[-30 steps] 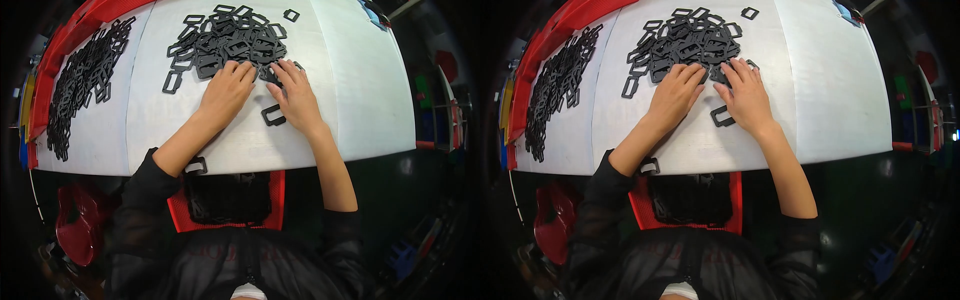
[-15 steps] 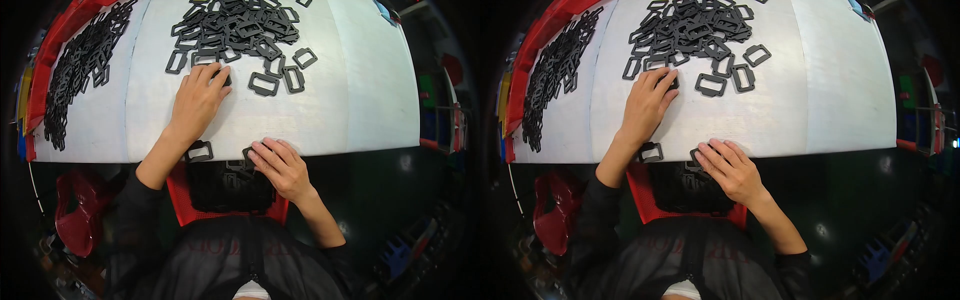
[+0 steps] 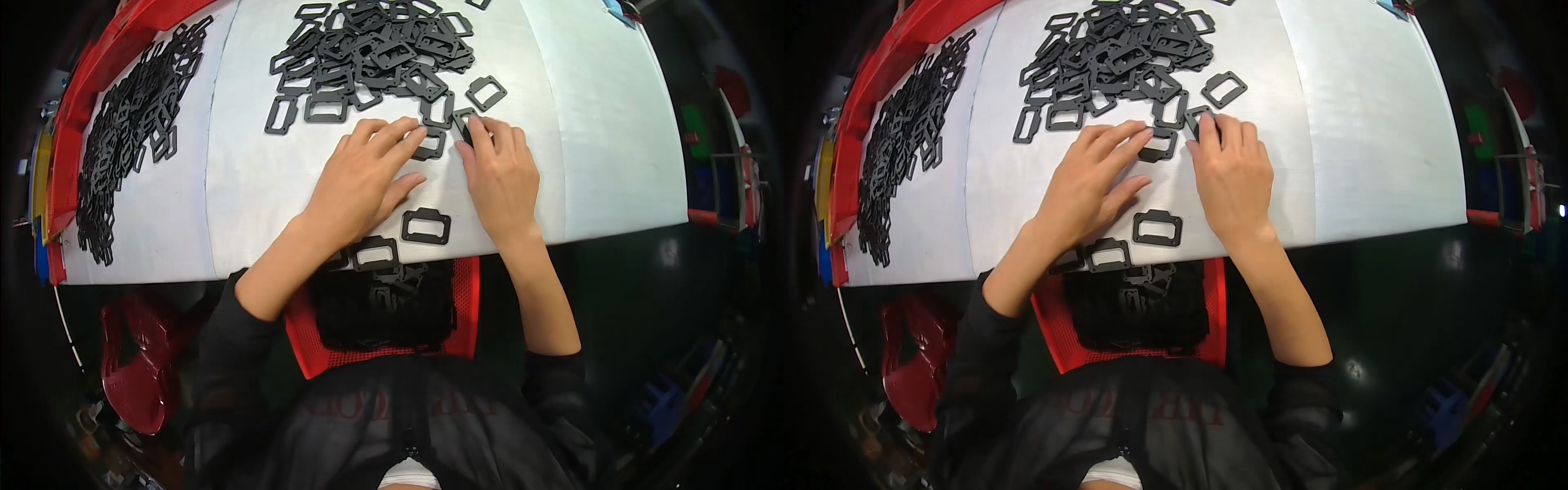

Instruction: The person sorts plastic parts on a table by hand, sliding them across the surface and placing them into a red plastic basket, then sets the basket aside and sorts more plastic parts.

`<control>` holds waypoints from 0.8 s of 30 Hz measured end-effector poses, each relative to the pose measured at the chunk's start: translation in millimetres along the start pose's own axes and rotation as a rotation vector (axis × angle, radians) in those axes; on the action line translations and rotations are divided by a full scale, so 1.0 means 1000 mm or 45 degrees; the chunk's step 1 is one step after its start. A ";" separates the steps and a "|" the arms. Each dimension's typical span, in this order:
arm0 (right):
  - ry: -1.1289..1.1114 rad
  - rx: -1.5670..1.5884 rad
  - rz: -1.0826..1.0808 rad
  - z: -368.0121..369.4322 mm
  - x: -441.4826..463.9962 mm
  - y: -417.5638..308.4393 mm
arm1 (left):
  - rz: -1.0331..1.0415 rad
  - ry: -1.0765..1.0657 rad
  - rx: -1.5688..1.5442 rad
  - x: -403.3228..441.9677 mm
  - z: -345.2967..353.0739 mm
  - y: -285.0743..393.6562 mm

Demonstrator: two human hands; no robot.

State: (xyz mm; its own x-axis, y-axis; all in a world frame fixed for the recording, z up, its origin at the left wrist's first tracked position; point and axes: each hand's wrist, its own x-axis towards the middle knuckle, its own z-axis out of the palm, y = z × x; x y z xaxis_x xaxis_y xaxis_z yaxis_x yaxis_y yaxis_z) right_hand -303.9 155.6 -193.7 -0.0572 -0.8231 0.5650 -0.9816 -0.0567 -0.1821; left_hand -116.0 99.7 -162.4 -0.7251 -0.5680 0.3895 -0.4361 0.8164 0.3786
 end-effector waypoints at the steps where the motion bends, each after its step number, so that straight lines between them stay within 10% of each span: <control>1: 0.009 -0.002 0.010 -0.002 -0.001 0.003 | 0.042 -0.026 0.039 0.006 0.006 -0.009; 8: -0.789 0.712 0.525 -0.058 0.003 0.018 | 0.085 -0.154 0.153 0.010 0.003 -0.009; 14: -0.225 0.351 -0.309 0.009 0.055 0.092 | -0.285 -0.035 -0.113 0.009 0.000 0.003; 24: -0.071 -0.074 -0.303 -0.012 0.005 0.051 | -0.298 -0.043 0.521 0.061 0.053 0.006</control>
State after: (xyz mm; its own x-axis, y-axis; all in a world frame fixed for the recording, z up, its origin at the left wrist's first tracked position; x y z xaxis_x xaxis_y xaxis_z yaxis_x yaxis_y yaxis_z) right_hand -356.8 155.3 -190.4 0.1854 -0.8204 0.5409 -0.9751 -0.2217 -0.0020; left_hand -191.3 75.6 -180.9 -0.5962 -0.7433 0.3034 -0.7591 0.6449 0.0883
